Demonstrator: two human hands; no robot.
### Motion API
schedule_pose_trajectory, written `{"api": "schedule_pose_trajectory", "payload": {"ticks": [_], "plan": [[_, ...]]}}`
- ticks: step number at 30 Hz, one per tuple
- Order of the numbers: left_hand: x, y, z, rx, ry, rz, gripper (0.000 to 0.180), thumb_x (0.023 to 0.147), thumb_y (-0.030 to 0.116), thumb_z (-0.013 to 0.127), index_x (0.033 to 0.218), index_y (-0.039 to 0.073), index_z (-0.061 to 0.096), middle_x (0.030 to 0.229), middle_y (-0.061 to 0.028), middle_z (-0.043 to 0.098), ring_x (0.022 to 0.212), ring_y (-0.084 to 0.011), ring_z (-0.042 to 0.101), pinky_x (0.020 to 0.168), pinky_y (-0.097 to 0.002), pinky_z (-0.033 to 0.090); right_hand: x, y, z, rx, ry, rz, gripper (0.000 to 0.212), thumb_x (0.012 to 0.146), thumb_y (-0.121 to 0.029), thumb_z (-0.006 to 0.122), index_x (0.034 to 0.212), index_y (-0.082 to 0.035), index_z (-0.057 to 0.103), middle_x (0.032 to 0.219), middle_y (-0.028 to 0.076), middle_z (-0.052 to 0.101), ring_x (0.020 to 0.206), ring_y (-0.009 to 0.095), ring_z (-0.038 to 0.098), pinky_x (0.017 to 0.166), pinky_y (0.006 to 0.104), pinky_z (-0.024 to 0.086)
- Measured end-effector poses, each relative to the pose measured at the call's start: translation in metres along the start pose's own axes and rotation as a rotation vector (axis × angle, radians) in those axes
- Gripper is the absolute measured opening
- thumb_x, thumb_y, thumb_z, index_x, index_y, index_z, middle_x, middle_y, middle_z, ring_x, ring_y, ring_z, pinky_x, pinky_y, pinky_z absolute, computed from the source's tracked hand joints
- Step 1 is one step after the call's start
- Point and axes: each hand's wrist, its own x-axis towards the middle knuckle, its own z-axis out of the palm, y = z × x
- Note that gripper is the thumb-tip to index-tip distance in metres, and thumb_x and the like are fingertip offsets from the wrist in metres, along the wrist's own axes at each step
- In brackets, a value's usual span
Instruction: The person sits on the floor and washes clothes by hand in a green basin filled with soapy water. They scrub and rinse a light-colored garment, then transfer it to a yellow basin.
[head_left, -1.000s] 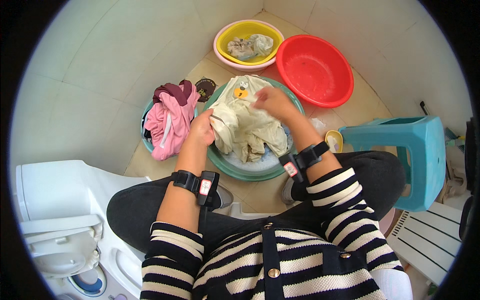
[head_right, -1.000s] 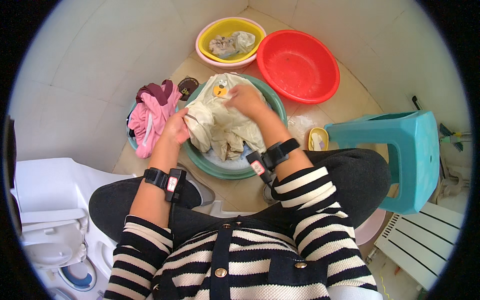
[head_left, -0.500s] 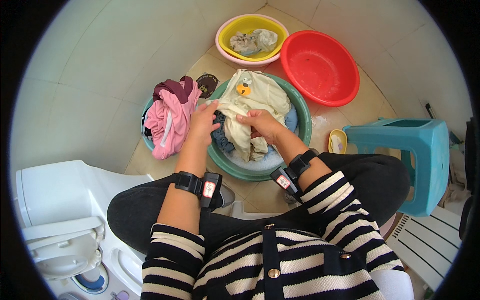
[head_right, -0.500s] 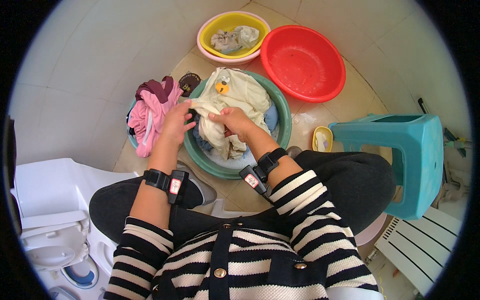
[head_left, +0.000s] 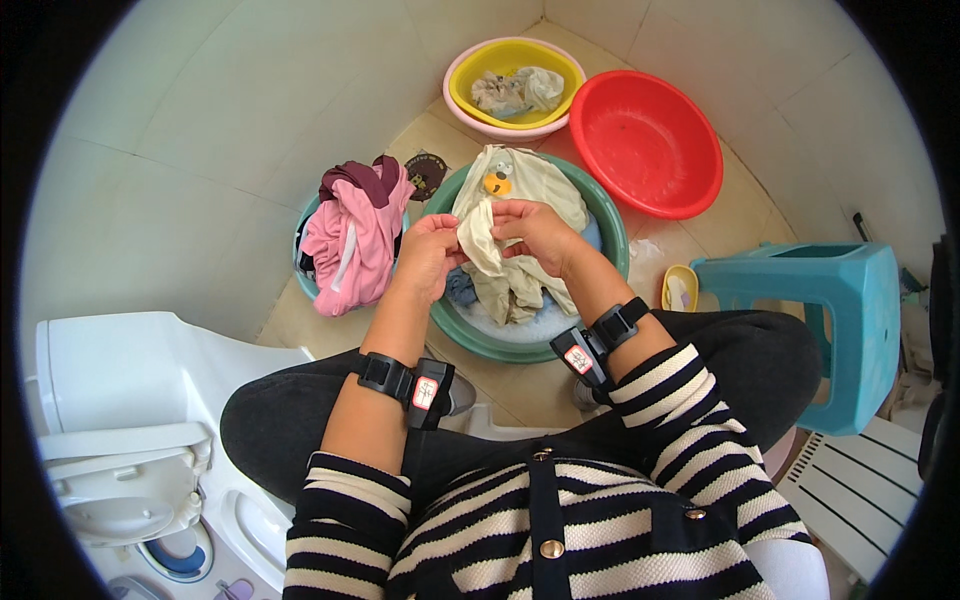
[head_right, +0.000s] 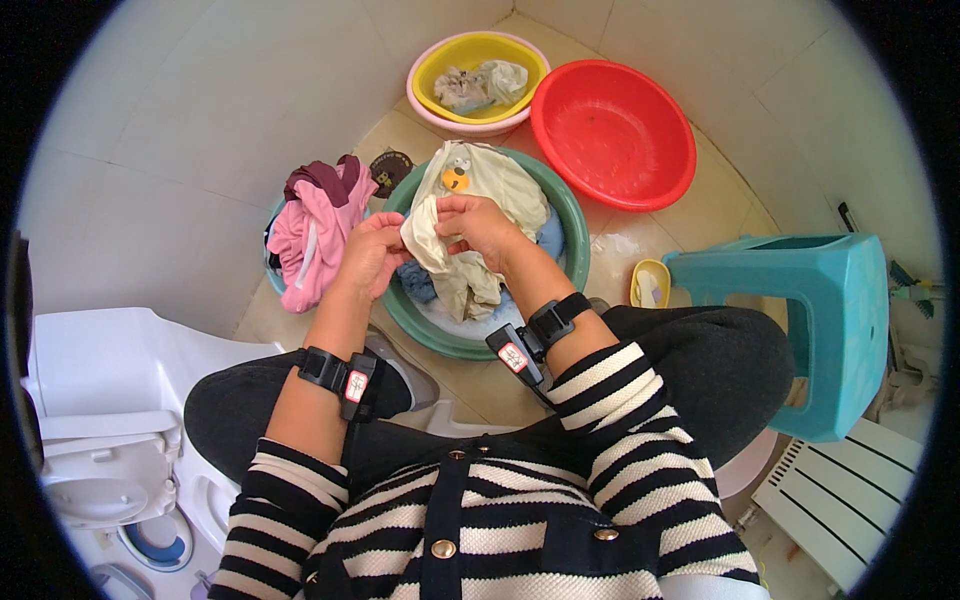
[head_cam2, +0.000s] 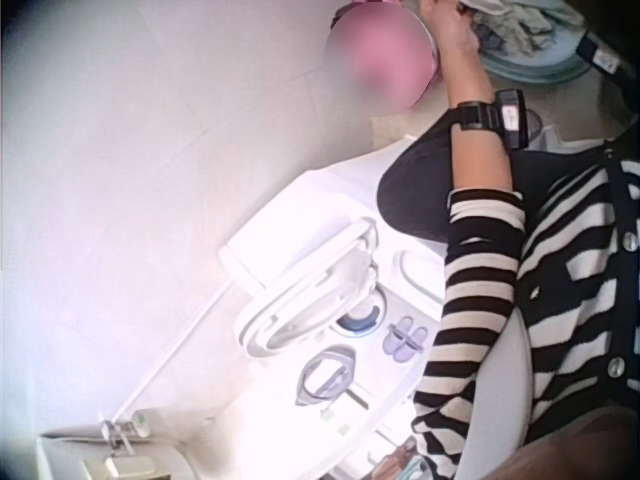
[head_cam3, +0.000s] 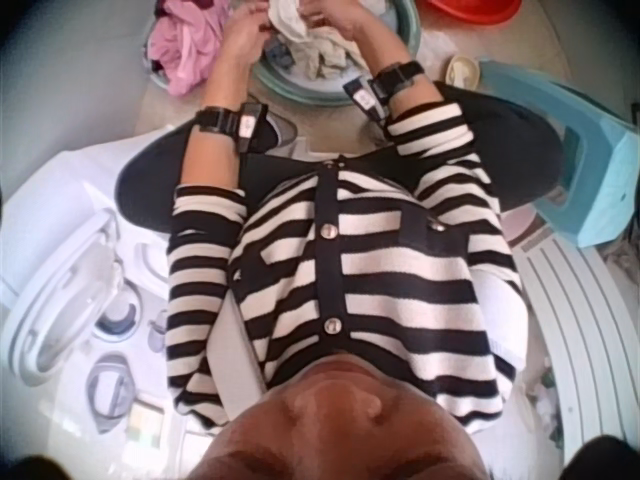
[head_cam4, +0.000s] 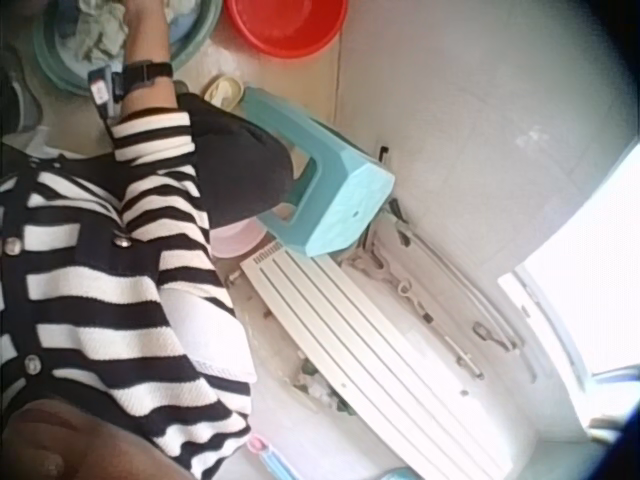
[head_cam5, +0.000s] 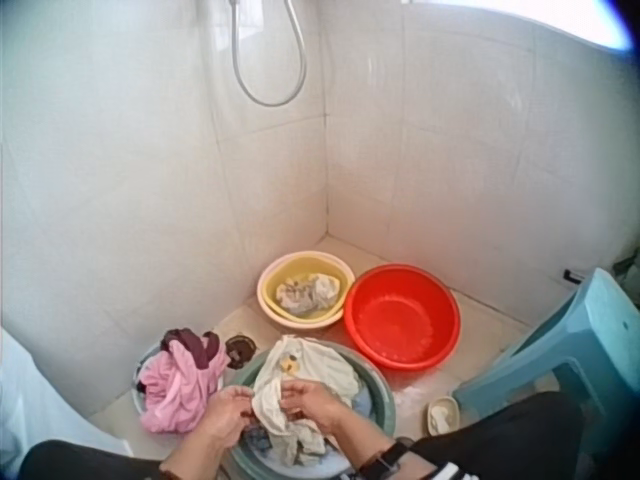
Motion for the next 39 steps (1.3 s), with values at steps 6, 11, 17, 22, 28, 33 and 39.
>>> {"api": "schedule_pose_trajectory", "payload": {"ticks": [6,11,17,22,28,33,39], "plan": [[-0.001,-0.005,-0.004,-0.377,-0.110,-0.072,0.023,0.081,0.000,0.057,0.102,0.004,0.049,0.093,-0.0085,0.060,0.087,-0.0219,0.060,0.082,-0.0406,0.050,-0.011,0.003,0.013,-0.086,-0.082,-0.024,0.063,0.073,0.000,0.066,0.133,-0.016,0.053,0.114,-0.001,0.062,0.089,0.012,0.059,0.068,0.0290,0.047],[-0.004,-0.013,0.003,0.191,-0.154,-0.085,0.030,0.088,0.015,0.062,0.111,0.001,0.050,0.101,-0.0085,0.061,0.090,-0.0207,0.061,0.083,-0.0360,0.050,-0.011,0.010,0.021,-0.105,0.077,-0.180,0.071,0.068,0.004,0.073,0.134,-0.003,0.048,0.106,0.011,0.060,0.089,0.019,0.060,0.070,0.0289,0.051],[-0.001,-0.017,-0.004,-0.268,0.062,-0.092,0.030,0.095,0.018,0.052,0.115,-0.004,0.049,0.111,-0.0145,0.060,0.100,-0.0268,0.062,0.090,-0.0447,0.050,-0.005,0.005,0.006,-0.135,0.261,-0.107,0.043,0.075,-0.003,0.074,0.114,-0.002,0.057,0.094,0.007,0.060,0.081,0.014,0.059,0.064,0.0282,0.053],[0.001,-0.017,-0.003,-0.508,0.012,-0.018,0.030,0.098,0.019,0.045,0.119,-0.002,0.047,0.118,-0.0142,0.057,0.108,-0.0279,0.058,0.096,-0.0459,0.046,-0.008,0.006,0.004,-0.119,0.196,-0.087,0.034,0.076,-0.011,0.076,0.105,-0.003,0.059,0.086,0.004,0.060,0.072,0.014,0.060,0.055,0.0274,0.053],[-0.009,-0.002,0.001,-0.327,0.053,0.058,0.034,0.095,0.024,0.056,0.124,0.008,0.048,0.116,-0.0068,0.058,0.106,-0.0190,0.057,0.090,-0.0369,0.047,-0.006,0.007,0.015,-0.444,0.102,-0.184,0.024,0.079,-0.017,0.073,0.097,-0.004,0.064,0.084,0.003,0.064,0.071,0.012,0.060,0.056,0.0266,0.052],[-0.019,-0.003,0.017,0.044,-0.079,0.138,0.049,0.084,0.003,0.061,0.130,0.006,0.044,0.112,-0.0041,0.060,0.089,-0.0121,0.060,0.070,-0.0257,0.048,-0.007,-0.004,0.017,-0.414,0.256,-0.283,0.014,0.084,-0.016,0.066,0.092,-0.004,0.065,0.080,0.002,0.064,0.069,0.011,0.061,0.059,0.0274,0.054],[-0.023,0.001,0.017,0.404,0.017,-0.070,0.062,0.073,-0.003,0.062,0.131,0.000,0.038,0.098,-0.0104,0.060,0.068,-0.0129,0.057,0.050,-0.0234,0.045,-0.011,-0.018,0.006,0.283,0.317,-0.143,0.011,0.088,-0.012,0.060,0.094,-0.002,0.058,0.088,0.009,0.065,0.076,0.021,0.065,0.067,0.0346,0.056]]}}
